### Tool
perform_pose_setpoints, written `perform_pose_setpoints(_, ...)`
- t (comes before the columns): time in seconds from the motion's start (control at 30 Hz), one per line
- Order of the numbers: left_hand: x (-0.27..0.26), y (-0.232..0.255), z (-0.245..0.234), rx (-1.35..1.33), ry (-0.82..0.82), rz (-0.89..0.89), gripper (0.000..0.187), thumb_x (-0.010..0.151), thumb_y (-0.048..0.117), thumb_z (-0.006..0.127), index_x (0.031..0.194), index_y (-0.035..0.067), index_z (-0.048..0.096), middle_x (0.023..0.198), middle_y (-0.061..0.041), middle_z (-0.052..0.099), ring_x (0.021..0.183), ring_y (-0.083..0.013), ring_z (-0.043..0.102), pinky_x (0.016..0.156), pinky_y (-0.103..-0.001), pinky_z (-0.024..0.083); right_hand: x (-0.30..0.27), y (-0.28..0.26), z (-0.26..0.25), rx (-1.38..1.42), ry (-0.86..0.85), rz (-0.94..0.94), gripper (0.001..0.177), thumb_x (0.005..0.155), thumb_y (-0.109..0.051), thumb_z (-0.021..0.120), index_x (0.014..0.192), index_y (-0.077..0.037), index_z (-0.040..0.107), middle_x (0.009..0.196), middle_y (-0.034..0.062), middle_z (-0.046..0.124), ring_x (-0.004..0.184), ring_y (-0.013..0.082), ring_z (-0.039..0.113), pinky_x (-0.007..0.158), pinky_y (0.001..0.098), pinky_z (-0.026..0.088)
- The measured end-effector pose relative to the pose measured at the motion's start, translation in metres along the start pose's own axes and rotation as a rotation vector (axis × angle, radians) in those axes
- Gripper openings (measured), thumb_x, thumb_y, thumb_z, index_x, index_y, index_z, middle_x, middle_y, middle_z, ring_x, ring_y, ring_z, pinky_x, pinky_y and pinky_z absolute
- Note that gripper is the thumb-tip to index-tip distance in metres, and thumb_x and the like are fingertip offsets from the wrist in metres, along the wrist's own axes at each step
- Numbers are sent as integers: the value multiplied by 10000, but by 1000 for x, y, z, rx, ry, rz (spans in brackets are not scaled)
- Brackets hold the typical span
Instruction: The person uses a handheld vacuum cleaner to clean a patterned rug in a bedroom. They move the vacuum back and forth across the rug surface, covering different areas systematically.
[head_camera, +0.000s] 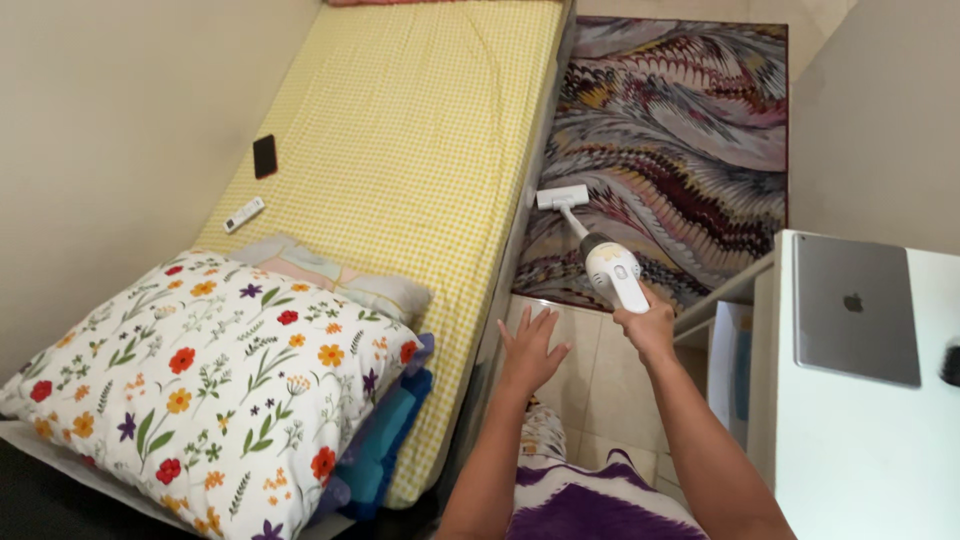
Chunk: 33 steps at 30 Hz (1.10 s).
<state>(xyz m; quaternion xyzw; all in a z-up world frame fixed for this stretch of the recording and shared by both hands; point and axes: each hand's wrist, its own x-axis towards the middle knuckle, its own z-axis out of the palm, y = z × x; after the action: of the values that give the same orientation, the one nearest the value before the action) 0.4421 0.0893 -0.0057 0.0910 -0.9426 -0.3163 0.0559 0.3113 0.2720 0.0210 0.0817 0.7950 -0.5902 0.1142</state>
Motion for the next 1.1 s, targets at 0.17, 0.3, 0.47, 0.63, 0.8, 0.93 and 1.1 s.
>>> perform_pose_setpoints(0.17,35,-19,-10,9,15,28,641,905,383,727,1454,105,547,1565,-122,486,1529,-394,287,1139,-806,29,53,18,39,55,15,-40,690,691,-62,737,1379,-74,680,883,80,740,601,131,620,533,314,495)
perform_pose_setpoints(0.3,61,-29,-17,30,43,56,640,913,369,729,1464,99,544,1592,-113,473,1540,-384,283,1151,-808,34,96,25,69,-64,55,-262,707,679,-90,805,1372,-40,679,982,106,781,774,128,719,683,310,557)
perform_pose_setpoints(0.47,83,-36,-28,91,22,-18,663,911,388,716,1482,124,509,1613,-109,414,1542,-365,250,1140,-799,59,119,3,86,-246,15,-76,737,713,-157,821,1427,-125,644,956,158,774,702,205,712,657,365,549)
perform_pose_setpoints(0.63,78,-33,-38,125,64,-36,674,918,422,706,1491,131,501,1633,-114,383,1545,-364,246,1130,-806,65,109,-4,72,-160,-28,-44,735,694,-143,791,1416,-134,657,960,165,779,703,238,700,638,389,549)
perform_pose_setpoints(0.8,50,-19,-30,143,85,-60,677,909,436,702,1481,123,519,1632,-114,387,1542,-370,258,1137,-803,70,84,23,31,-193,19,-235,633,721,-132,816,1347,-103,725,995,143,782,794,163,719,696,334,544)
perform_pose_setpoints(0.93,29,-9,-9,117,91,-34,678,911,436,704,1475,107,524,1629,-134,384,1539,-384,258,1127,-819,38,49,19,5,-186,4,-197,646,694,-133,827,1330,-100,716,977,134,780,781,193,711,699,355,549)
perform_pose_setpoints(1.1,18,-5,-1,143,87,8,679,908,426,692,1485,110,521,1629,-135,390,1541,-382,259,1132,-816,36,13,-8,-1,-192,-42,-18,613,781,-282,837,1362,-133,708,917,144,769,733,279,686,690,417,542)
